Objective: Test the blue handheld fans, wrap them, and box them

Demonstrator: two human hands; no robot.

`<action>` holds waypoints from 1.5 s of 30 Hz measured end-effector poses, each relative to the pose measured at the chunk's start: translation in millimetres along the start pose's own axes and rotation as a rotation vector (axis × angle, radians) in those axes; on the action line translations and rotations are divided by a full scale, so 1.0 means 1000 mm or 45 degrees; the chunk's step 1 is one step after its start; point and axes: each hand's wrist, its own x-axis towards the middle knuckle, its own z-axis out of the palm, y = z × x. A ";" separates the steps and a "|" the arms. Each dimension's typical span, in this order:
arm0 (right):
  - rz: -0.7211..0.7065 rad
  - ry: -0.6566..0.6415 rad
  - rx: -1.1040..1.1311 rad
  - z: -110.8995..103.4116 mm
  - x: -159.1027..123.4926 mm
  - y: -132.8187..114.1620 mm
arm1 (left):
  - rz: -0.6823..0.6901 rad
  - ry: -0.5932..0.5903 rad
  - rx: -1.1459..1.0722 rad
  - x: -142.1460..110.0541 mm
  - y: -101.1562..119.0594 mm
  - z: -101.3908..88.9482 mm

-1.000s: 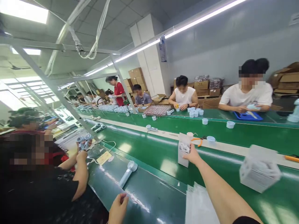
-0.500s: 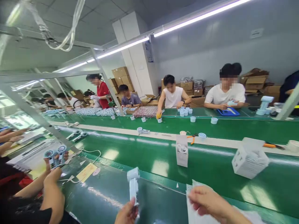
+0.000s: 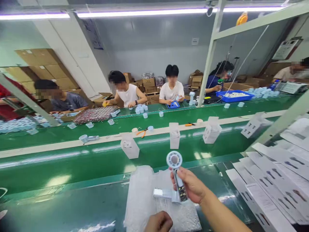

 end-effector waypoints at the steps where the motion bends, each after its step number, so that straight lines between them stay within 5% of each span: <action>1: -0.024 0.124 -0.016 -0.017 -0.013 -0.015 | 0.015 -0.011 0.307 0.009 0.005 0.012; 3: -0.007 0.274 -0.033 -0.049 -0.039 -0.034 | 0.037 -0.058 0.716 0.028 0.015 0.036; 6: 0.115 0.347 -0.110 -0.091 -0.069 -0.032 | -0.007 -0.079 0.881 0.050 0.030 0.060; 12: 0.187 0.424 -0.032 -0.135 -0.103 -0.001 | -0.050 0.194 0.724 0.071 0.056 0.049; 17: 0.189 0.317 -0.010 -0.144 -0.110 0.003 | 0.057 0.441 0.512 0.080 0.084 0.050; 21: 0.218 0.072 -0.124 -0.145 -0.099 0.007 | 0.269 0.449 0.295 0.074 0.101 0.060; 28: 0.399 -0.048 -0.077 -0.153 -0.081 0.014 | 0.387 0.442 0.092 0.064 0.121 0.056; 34: 0.311 0.171 -0.245 -0.148 -0.091 0.001 | 0.802 0.410 0.756 0.048 0.103 0.058; 37: 0.224 0.270 -0.276 -0.149 -0.100 -0.001 | 0.593 0.408 1.052 0.047 0.097 0.063; 41: 0.245 0.432 -0.288 -0.155 -0.097 0.016 | 0.302 0.186 1.176 0.050 0.125 0.069; 45: 0.203 0.447 -0.273 -0.164 -0.089 0.032 | 0.678 -0.067 1.336 0.055 0.146 0.075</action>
